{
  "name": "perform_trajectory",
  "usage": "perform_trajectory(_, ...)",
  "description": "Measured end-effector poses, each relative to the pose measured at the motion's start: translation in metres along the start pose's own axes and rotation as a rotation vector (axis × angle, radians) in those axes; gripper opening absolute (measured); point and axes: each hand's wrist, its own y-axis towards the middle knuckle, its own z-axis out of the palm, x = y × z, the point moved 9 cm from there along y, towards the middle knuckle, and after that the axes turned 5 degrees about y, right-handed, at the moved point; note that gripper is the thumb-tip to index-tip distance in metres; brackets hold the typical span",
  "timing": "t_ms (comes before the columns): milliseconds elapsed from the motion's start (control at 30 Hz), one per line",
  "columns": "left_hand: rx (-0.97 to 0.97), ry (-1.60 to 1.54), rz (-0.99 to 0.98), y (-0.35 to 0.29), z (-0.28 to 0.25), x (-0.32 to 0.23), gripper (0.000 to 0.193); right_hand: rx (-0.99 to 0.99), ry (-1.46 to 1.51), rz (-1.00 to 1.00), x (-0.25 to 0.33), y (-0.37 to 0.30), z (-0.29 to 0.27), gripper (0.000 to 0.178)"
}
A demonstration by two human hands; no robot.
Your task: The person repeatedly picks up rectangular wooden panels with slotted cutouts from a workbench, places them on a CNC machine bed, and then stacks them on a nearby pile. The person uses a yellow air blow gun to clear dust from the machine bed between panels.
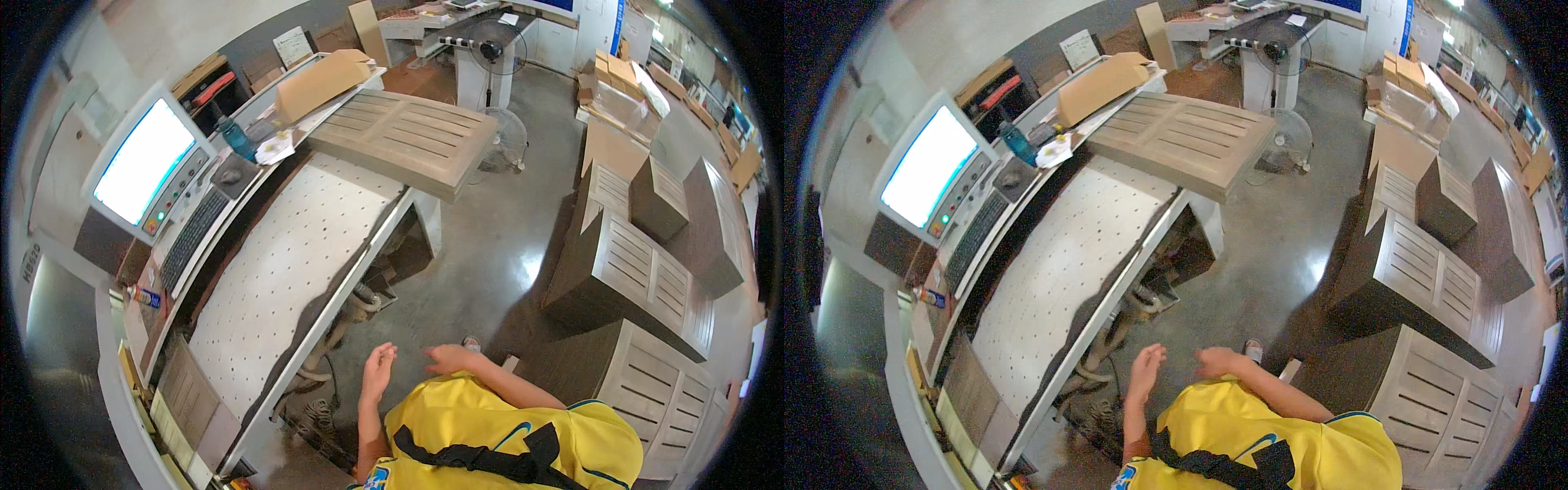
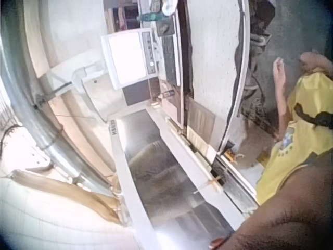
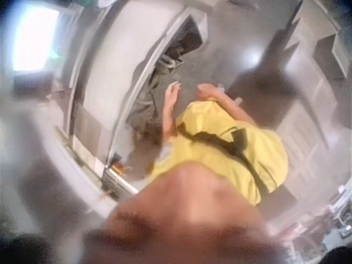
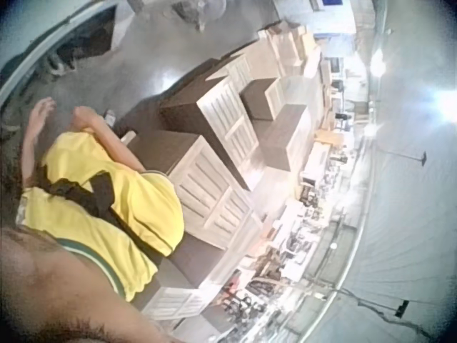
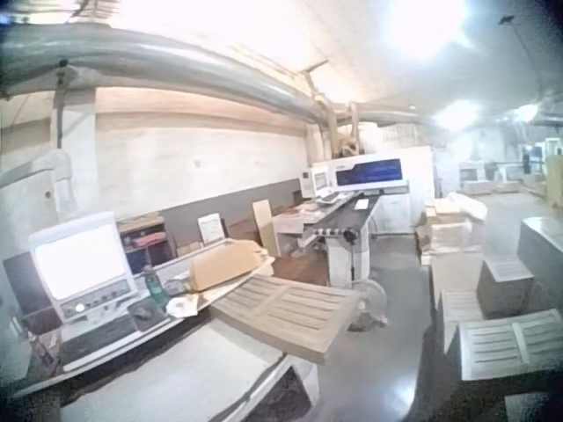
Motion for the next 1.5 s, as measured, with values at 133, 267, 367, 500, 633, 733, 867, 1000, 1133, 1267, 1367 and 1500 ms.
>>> perform_trajectory(133, 0.082, 0.024, 0.068, 0.04, 0.071, -0.084, 0.048, -0.191, 0.074, 0.051, -0.086, -0.003, -0.069, 0.062)
perform_trajectory(267, 0.203, -0.027, 0.097, 0.083, 0.144, -0.11, 0.046, -0.417, 0.169, 0.081, -0.139, -0.036, -0.162, 0.06)
perform_trajectory(367, 0.274, -0.053, 0.11, 0.109, 0.193, -0.135, 0.046, -0.532, 0.199, 0.156, -0.191, -0.061, -0.217, 0.061)
perform_trajectory(500, 0.335, -0.029, 0.122, 0.139, 0.227, -0.174, 0.045, -0.676, 0.37, 0.252, -0.234, -0.113, -0.271, 0.065)
perform_trajectory(633, 0.321, 0.023, 0.177, 0.175, 0.235, -0.213, 0.041, -0.795, 0.468, 0.359, -0.282, -0.15, -0.289, 0.065)
perform_trajectory(733, 0.169, 0.055, 0.187, 0.212, 0.218, -0.232, 0.044, -0.734, 0.519, 0.433, -0.303, -0.157, -0.282, 0.067)
perform_trajectory(867, -0.075, 0.078, 0.219, 0.274, 0.189, -0.263, 0.059, -0.631, 0.591, 0.445, -0.303, -0.156, -0.293, 0.069)
perform_trajectory(1000, -0.271, 0.041, 0.182, 0.338, 0.164, -0.28, 0.077, -0.633, 0.492, 0.382, -0.307, -0.142, -0.351, 0.067)
perform_trajectory(1133, -0.36, 0.04, 0.027, 0.376, 0.156, -0.294, 0.096, -0.656, 0.393, 0.36, -0.297, -0.117, -0.453, 0.064)
perform_trajectory(1267, -0.469, 0.024, -0.053, 0.402, 0.156, -0.299, 0.105, -0.89, 0.169, 0.196, -0.284, -0.088, -0.563, 0.062)
perform_trajectory(1367, -0.535, -0.035, 0.026, 0.425, 0.151, -0.27, 0.108, -1.039, -0.035, 0.06, -0.275, -0.059, -0.63, 0.063)
perform_trajectory(1500, -0.563, -0.099, 0.072, 0.421, 0.168, -0.293, 0.105, -1.141, -0.096, -0.037, -0.291, -0.022, -0.699, 0.064)
